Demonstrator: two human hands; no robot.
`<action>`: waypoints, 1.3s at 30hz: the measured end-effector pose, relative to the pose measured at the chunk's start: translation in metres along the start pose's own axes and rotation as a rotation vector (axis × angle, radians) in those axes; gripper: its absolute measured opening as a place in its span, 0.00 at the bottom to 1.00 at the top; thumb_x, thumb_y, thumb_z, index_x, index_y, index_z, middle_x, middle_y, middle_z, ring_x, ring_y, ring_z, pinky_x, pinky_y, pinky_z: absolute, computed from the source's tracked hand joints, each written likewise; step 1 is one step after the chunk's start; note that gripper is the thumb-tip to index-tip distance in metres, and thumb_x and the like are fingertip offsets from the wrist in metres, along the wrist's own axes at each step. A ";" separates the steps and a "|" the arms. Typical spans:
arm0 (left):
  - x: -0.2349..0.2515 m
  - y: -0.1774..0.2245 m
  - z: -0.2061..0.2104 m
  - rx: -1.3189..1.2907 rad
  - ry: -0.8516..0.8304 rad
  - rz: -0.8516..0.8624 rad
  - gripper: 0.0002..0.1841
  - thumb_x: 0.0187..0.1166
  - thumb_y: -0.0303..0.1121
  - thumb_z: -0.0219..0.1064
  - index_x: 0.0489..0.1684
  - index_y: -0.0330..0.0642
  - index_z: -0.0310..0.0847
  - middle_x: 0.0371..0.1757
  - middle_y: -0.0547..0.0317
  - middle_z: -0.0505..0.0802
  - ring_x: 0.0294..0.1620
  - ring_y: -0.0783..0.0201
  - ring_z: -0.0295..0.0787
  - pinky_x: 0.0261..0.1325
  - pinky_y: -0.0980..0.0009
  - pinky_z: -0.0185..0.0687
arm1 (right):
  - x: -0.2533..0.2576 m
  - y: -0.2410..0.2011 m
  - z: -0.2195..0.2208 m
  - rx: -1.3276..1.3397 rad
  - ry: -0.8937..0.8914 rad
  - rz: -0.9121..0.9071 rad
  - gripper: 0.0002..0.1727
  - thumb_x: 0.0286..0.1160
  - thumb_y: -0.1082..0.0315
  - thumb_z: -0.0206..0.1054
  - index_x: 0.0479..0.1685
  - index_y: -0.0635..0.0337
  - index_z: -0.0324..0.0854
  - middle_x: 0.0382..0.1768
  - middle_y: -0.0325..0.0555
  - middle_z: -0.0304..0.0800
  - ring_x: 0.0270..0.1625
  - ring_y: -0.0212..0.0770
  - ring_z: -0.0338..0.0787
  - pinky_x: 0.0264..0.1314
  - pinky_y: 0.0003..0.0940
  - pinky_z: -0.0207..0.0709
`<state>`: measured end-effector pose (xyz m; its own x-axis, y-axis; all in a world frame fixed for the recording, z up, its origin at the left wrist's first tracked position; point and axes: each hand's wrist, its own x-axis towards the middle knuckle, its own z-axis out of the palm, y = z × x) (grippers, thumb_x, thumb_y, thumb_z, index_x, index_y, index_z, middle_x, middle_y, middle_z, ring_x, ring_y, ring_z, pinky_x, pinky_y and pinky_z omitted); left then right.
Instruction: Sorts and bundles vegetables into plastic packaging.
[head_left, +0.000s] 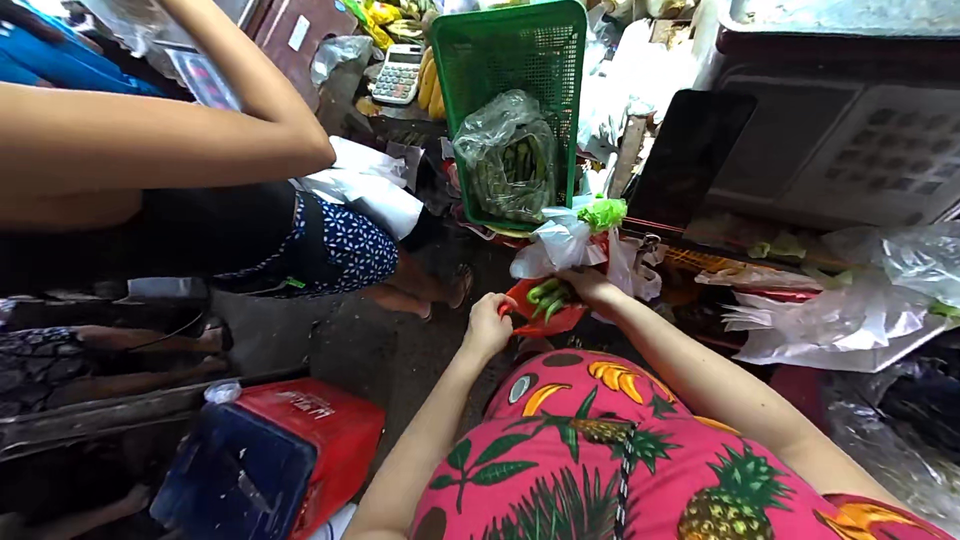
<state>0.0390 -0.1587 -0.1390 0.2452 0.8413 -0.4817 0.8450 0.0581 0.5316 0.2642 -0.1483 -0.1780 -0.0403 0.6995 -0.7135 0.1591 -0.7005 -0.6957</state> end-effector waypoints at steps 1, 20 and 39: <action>-0.016 0.006 -0.010 -0.018 0.004 0.021 0.18 0.74 0.22 0.60 0.59 0.39 0.89 0.59 0.47 0.90 0.63 0.55 0.87 0.70 0.58 0.80 | 0.002 -0.008 -0.003 -0.183 0.048 0.014 0.28 0.92 0.49 0.56 0.66 0.69 0.80 0.56 0.61 0.88 0.55 0.51 0.90 0.61 0.47 0.83; -0.011 0.009 -0.060 0.357 -0.393 0.032 0.16 0.80 0.25 0.59 0.60 0.40 0.89 0.63 0.43 0.91 0.70 0.47 0.85 0.75 0.47 0.76 | -0.018 -0.011 0.023 -0.913 0.249 0.123 0.28 0.86 0.56 0.61 0.68 0.75 0.77 0.67 0.72 0.83 0.72 0.70 0.83 0.68 0.69 0.76; 0.183 0.064 -0.115 0.294 0.247 0.154 0.20 0.90 0.46 0.56 0.72 0.50 0.82 0.83 0.25 0.66 0.74 0.28 0.76 0.67 0.42 0.83 | 0.068 -0.196 0.020 -0.674 0.398 -0.438 0.19 0.83 0.71 0.61 0.69 0.59 0.84 0.64 0.59 0.88 0.69 0.59 0.87 0.72 0.61 0.78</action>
<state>0.0832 0.0607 -0.1130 0.2880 0.9340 -0.2117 0.9159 -0.2040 0.3458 0.2104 0.0333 -0.0916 0.0913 0.9697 -0.2268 0.7605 -0.2149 -0.6127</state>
